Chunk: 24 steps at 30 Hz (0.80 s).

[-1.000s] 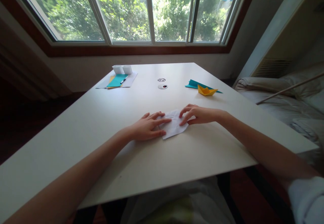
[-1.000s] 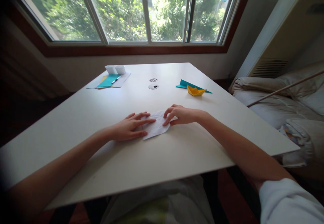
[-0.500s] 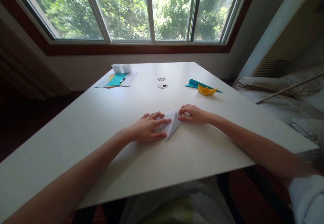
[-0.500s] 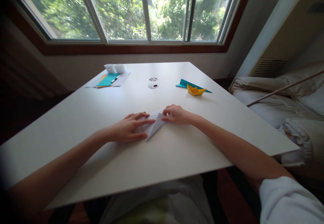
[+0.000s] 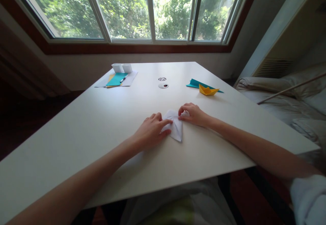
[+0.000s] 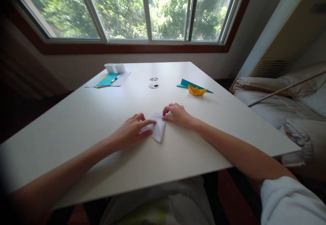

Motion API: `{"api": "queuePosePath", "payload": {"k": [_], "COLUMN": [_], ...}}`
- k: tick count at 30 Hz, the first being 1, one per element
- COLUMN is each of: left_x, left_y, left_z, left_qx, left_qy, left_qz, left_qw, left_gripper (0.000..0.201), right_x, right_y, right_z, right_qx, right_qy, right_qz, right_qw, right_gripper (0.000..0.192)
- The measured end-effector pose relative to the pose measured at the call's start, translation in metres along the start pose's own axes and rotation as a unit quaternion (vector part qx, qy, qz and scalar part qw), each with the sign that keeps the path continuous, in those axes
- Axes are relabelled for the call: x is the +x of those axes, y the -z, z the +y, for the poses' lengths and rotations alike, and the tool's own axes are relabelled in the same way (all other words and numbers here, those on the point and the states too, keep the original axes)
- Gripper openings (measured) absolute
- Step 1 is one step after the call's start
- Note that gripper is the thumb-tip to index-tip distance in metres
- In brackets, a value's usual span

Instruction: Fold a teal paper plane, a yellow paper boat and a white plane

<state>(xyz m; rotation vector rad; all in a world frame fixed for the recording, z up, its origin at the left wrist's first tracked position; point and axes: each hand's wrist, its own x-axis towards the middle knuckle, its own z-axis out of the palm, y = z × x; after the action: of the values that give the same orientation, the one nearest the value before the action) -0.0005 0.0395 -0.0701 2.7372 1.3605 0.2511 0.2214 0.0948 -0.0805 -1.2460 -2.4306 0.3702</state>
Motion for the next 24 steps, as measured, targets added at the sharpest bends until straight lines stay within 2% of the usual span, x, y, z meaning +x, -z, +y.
{"api": "queuePosePath", "payload": {"k": [4,7,10,17,24], "left_x": [0.003,0.005,0.005,0.004,0.004], "left_y": [-0.003,-0.005,-0.007,-0.008,-0.009], "left_z": [-0.006,-0.012,-0.014,-0.013,-0.014], "left_qx": [0.023,0.023,0.029,0.045,0.030], "left_qy": [-0.044,-0.093,-0.094,-0.086,-0.077], "left_qz": [0.017,-0.003,-0.026,-0.020,-0.034], "left_qw": [0.999,0.995,0.995,0.995,0.996], "left_gripper": [0.041,0.044,0.045,0.046,0.046], "right_x": [-0.001,-0.002,-0.004,-0.011,-0.016], "right_y": [-0.004,-0.005,-0.003,0.013,0.020], "right_z": [0.000,-0.002,-0.006,-0.019,-0.033], "right_qx": [-0.005,-0.017,-0.025,-0.002,0.022], "right_qy": [0.016,0.020,0.025,0.039,0.082], "right_qz": [0.020,0.024,0.020,-0.122,-0.187], "right_qw": [1.000,0.999,0.999,0.992,0.979], "right_gripper": [0.013,0.011,0.010,0.017,0.014]}}
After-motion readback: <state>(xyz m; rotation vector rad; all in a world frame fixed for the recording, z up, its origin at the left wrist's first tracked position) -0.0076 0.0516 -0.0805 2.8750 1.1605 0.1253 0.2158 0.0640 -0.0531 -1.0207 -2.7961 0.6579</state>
